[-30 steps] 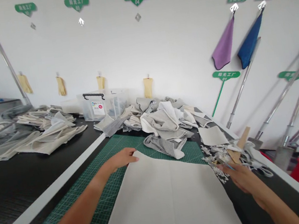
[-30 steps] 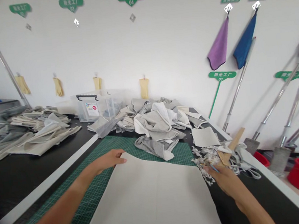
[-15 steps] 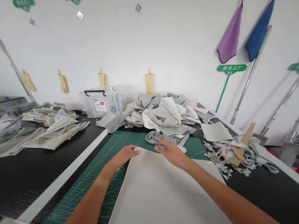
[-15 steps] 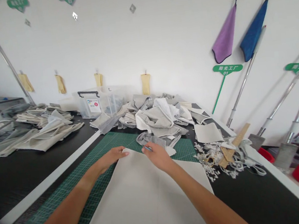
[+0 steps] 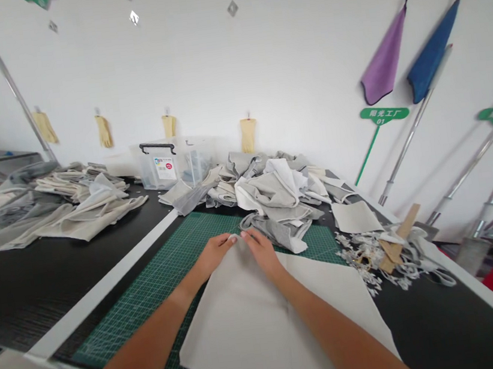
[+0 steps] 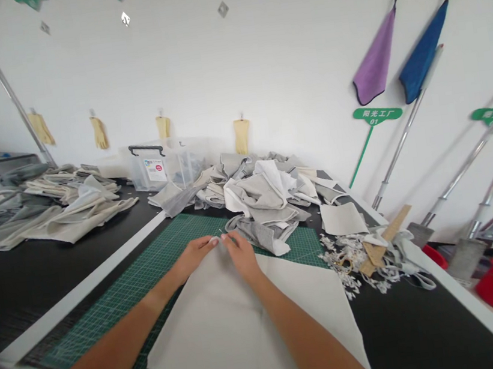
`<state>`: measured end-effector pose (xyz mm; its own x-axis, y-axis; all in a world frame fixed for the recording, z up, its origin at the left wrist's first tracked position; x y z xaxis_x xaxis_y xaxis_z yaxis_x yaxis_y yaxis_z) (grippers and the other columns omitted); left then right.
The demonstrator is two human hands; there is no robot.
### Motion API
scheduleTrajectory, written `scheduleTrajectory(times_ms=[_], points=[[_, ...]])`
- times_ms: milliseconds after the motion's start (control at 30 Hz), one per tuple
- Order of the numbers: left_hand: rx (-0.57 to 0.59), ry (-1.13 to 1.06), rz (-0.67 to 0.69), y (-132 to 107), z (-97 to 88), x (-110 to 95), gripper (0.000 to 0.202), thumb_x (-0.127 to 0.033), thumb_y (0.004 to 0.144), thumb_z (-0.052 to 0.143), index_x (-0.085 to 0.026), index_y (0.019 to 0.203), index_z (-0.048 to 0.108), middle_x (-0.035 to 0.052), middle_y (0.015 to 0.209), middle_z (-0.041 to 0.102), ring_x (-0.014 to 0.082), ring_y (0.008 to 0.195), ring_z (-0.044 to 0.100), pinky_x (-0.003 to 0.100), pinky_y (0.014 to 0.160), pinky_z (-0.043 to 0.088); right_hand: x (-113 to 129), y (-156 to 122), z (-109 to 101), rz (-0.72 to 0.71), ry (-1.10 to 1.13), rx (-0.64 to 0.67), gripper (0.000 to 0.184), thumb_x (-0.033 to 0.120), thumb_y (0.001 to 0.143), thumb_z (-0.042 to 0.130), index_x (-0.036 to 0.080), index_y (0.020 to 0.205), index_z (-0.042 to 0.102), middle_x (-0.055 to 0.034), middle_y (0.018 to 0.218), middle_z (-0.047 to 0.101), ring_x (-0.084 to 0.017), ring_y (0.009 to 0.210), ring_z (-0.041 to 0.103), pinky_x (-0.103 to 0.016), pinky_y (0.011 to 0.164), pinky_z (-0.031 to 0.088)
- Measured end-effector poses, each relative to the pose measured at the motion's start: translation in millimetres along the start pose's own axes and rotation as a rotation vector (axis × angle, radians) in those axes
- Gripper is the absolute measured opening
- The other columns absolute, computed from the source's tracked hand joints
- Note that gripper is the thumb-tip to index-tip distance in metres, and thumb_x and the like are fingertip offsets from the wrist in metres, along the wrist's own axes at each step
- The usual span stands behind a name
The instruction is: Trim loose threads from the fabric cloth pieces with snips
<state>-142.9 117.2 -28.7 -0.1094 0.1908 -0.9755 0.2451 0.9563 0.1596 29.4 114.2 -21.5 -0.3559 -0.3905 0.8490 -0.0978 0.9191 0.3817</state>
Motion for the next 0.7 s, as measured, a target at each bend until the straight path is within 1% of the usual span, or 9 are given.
scheduleTrajectory(times_ms=[100, 200, 300, 433, 600, 700], points=[[-0.024, 0.05, 0.051, 0, 1.4, -5, 0.046, -0.058, 0.088, 0.057, -0.014, 0.093, 0.071, 0.0028, 0.083, 0.069, 0.0164, 0.072, 0.058, 0.024, 0.063, 0.043, 5, -2, -2, -0.005, -0.018, -0.022, 0.041, 0.056, 0.097, 0.044, 0.022, 0.095, 0.066, 0.0008, 0.076, 0.063, -0.017, 0.071, 0.056, -0.027, 0.069, 0.039], [-0.028, 0.104, 0.081, -1, 1.8, -10, 0.046, -0.057, 0.088, 0.055, -0.014, 0.092, 0.071, 0.0032, 0.084, 0.069, 0.0173, 0.075, 0.058, 0.024, 0.065, 0.042, 10, -4, -1, -0.022, -0.054, 0.012, 0.039, 0.056, 0.097, 0.044, 0.023, 0.097, 0.066, 0.001, 0.081, 0.066, -0.016, 0.073, 0.058, -0.027, 0.072, 0.04], [-0.023, 0.152, 0.103, -1, 1.0, -13, 0.047, -0.057, 0.09, 0.053, -0.014, 0.093, 0.072, 0.0038, 0.085, 0.069, 0.0184, 0.077, 0.058, 0.025, 0.067, 0.043, 12, -7, 0, -0.026, -0.092, 0.046, 0.039, 0.055, 0.098, 0.041, 0.024, 0.098, 0.065, 0.0011, 0.08, 0.066, -0.017, 0.073, 0.059, -0.027, 0.072, 0.04], [-0.028, 0.193, 0.132, 0, -0.2, -16, 0.046, -0.056, 0.092, 0.05, -0.015, 0.09, 0.071, 0.003, 0.084, 0.068, 0.0183, 0.079, 0.057, 0.025, 0.07, 0.043, 14, -9, 0, -0.027, -0.16, 0.047, 0.042, 0.055, 0.101, 0.036, 0.025, 0.101, 0.065, 0.0002, 0.078, 0.065, -0.019, 0.072, 0.06, -0.028, 0.07, 0.041], [-0.02, 0.234, 0.191, 0, -1.0, -18, 0.042, -0.052, 0.094, 0.047, -0.016, 0.086, 0.067, 0.0021, 0.083, 0.065, 0.0179, 0.082, 0.056, 0.025, 0.075, 0.042, 18, -11, -1, -0.059, -0.221, 0.035, 0.04, 0.056, 0.1, 0.039, 0.027, 0.106, 0.066, -0.0002, 0.084, 0.068, -0.019, 0.075, 0.062, -0.027, 0.072, 0.043], [-0.02, 0.249, 0.192, 1, -1.9, -17, 0.041, -0.051, 0.094, 0.047, -0.016, 0.088, 0.068, 0.0022, 0.084, 0.066, 0.0181, 0.083, 0.056, 0.025, 0.075, 0.043, 21, -12, -1, -0.068, -0.255, 0.032, 0.039, 0.056, 0.1, 0.04, 0.028, 0.108, 0.066, -0.0006, 0.086, 0.069, -0.02, 0.076, 0.063, -0.028, 0.072, 0.043]])
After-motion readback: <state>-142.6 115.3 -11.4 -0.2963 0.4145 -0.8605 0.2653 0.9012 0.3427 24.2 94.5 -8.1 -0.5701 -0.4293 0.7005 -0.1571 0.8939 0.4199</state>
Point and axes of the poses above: each hand's wrist, its own y-axis towards the middle knuckle, its own z-axis out of the palm, x = y × z, the point moved 3 cm from there along y, towards the middle knuckle
